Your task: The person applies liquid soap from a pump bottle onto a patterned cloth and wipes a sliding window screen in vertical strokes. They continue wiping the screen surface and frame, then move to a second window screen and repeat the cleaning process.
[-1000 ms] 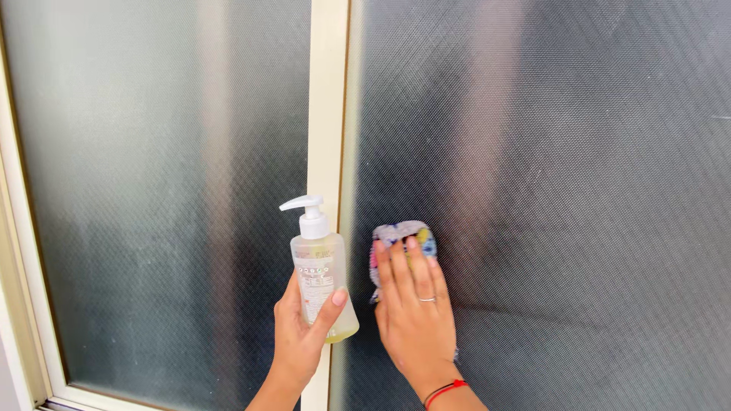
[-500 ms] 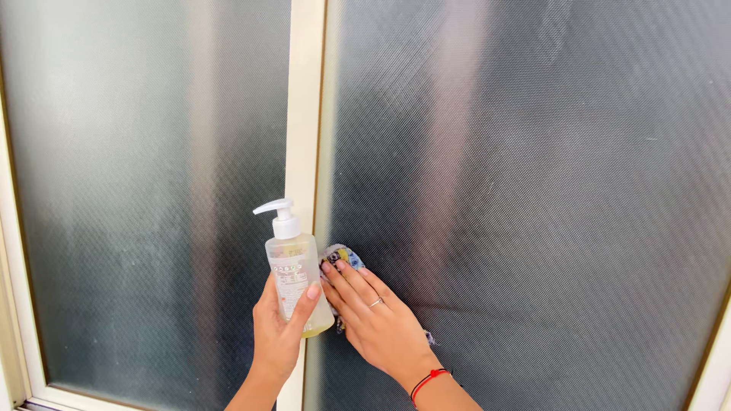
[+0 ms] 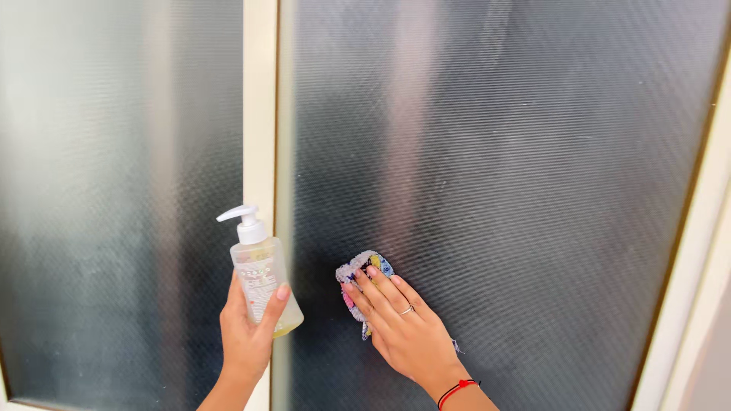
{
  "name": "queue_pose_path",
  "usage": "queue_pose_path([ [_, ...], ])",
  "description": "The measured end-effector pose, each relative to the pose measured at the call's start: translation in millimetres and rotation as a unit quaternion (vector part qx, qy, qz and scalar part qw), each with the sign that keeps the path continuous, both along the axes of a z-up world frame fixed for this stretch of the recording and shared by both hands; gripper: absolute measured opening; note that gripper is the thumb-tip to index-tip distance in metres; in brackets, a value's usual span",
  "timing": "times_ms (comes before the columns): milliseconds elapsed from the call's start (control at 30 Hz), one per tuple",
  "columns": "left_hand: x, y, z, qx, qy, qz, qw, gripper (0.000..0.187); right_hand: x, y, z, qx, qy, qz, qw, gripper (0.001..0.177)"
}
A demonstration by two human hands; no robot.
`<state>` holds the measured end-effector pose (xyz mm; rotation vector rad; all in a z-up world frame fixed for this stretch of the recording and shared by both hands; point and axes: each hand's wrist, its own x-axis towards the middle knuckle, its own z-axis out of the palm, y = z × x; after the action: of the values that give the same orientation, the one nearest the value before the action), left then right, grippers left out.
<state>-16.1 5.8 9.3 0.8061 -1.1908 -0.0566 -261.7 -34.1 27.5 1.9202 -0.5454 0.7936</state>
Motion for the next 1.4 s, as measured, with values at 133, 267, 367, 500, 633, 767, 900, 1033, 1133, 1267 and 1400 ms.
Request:
queue_pose_path([
  [133, -4.2, 0.9, 1.5, 0.007, 0.005, -0.001, 1.000, 0.054, -21.6, -0.3, 0.5, 0.005, -0.013, -0.011, 1.000, 0.072],
  [267, -6.3, 3.4, 2.8, 0.005, -0.011, 0.019, 1.000, 0.056, -45.9, -1.0, 1.6, 0.009, -0.024, -0.028, 0.999, 0.072],
  [367, -6.9, 4.0, 2.4, -0.010, -0.036, 0.037, 0.999, 0.055, -63.8, -2.3, 1.2, 0.016, -0.036, -0.043, 0.998, 0.071],
  [500, -8.3, 1.7, 1.4, -0.008, -0.040, 0.066, 0.997, 0.058, -89.1, -4.0, -0.3, 0.016, -0.062, -0.056, 0.996, 0.066],
  [633, -8.7, 0.6, -1.6, 0.016, -0.028, 0.080, 0.996, 0.056, -112.1, -6.9, -2.9, 0.008, -0.078, -0.066, 0.995, 0.062],
  [767, -7.6, -2.2, -4.0, 0.011, -0.017, 0.061, 0.998, 0.055, -130.7, -10.6, -7.1, 0.022, -0.104, -0.064, 0.992, 0.061],
  [900, -7.3, -7.0, -7.4, 0.006, 0.000, 0.053, 0.999, 0.054, -150.9, -14.6, -9.6, 0.023, -0.131, -0.070, 0.989, 0.059],
  [1033, -8.7, -10.3, -9.5, -0.009, -0.013, 0.069, 0.998, 0.053, -176.1, -14.4, -10.8, 0.017, -0.158, -0.096, 0.983, 0.057],
  [1133, -8.0, -12.7, -10.7, -0.016, -0.044, 0.106, 0.993, 0.051, -194.0, -13.5, -12.6, 0.023, -0.180, -0.111, 0.977, 0.058],
  [1267, -7.6, -16.1, -14.9, -0.025, -0.036, 0.097, 0.994, 0.054, -211.3, -15.5, -16.7, 0.026, -0.195, -0.119, 0.973, 0.059],
  [1400, -3.1, -19.1, -18.3, -0.012, -0.035, 0.095, 0.995, 0.053, -224.7, -15.9, -22.7, 0.028, -0.228, -0.125, 0.965, 0.061],
])
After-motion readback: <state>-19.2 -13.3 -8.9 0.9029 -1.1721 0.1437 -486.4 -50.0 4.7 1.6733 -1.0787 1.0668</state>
